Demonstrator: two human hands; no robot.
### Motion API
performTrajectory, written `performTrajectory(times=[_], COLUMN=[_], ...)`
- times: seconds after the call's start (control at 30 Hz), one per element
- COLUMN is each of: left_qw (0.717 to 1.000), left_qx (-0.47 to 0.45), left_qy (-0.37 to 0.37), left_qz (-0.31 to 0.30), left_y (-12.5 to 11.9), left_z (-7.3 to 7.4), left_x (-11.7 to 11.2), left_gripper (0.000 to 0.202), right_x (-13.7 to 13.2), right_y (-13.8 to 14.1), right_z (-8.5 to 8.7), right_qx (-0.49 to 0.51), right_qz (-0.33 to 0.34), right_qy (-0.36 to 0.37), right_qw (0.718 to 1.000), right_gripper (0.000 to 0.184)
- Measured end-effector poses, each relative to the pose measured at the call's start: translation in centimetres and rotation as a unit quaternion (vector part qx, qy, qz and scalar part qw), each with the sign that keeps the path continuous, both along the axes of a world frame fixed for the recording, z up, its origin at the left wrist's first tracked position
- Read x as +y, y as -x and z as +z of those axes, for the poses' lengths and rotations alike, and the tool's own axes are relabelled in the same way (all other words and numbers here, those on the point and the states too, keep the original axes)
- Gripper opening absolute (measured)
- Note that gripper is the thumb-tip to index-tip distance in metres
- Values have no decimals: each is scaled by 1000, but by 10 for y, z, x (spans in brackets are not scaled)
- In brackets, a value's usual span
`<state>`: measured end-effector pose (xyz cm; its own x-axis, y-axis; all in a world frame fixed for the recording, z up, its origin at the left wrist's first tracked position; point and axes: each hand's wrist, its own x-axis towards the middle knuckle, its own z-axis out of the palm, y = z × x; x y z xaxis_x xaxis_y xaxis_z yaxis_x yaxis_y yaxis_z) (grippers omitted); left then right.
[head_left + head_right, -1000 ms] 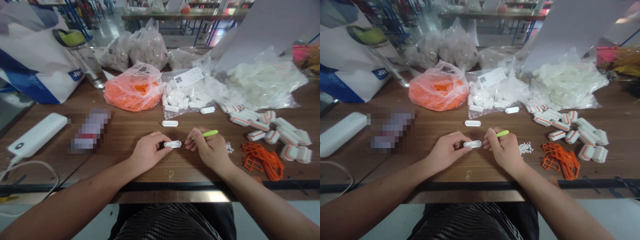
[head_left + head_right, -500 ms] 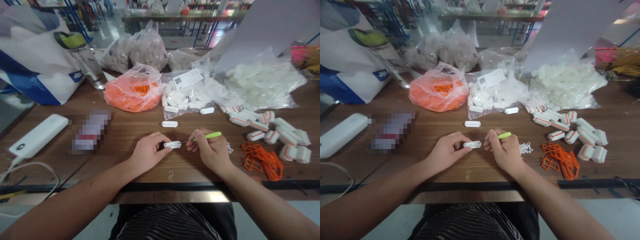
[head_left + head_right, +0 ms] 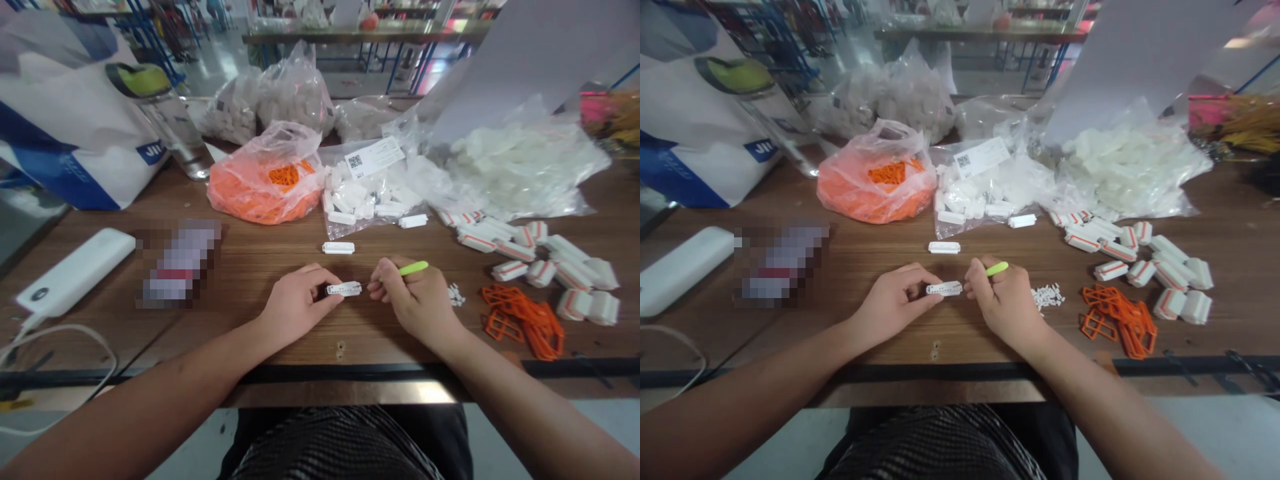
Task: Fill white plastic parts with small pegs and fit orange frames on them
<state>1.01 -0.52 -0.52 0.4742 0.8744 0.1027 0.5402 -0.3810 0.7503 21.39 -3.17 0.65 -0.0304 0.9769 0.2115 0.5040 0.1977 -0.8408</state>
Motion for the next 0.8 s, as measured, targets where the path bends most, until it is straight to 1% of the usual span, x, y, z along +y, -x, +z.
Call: performTrajectory(times=[0.1,0.17,0.27,0.4,0.57,0.67,0.8], left_qw=[1000,1000,1000,1000,1000,1000,1000], left_qx=[-2,0,4,5,12,8,-2], left_qy=[3,6,4,2,2,2,7], left_qz=[2,1,-1,-3,-4,-7,-6], left_y=[0,1,1,1,1,1,1], left_z=[0,0,0,1,1,0,0], left_x=[0,0,0,0,0,0,-1], left_gripper=[10,10,11,10,11,11,10], right_x=[-2,-3,-2,2,3,3,0], right_y=[1,1,1,1,2,0,-2], right_z=[-1,-1,0,2,-1,-3,-1], right_qx=[-22,10,80,102,109,103,43], right_qz=[8,-3,-40,-52,-57,-43,-10], right_qy=[-19,-22,-7,11,21,23,5], right_qw=[1000,1000,996,993,992,993,999], right_gripper=[35,36,40,41,41,41,39])
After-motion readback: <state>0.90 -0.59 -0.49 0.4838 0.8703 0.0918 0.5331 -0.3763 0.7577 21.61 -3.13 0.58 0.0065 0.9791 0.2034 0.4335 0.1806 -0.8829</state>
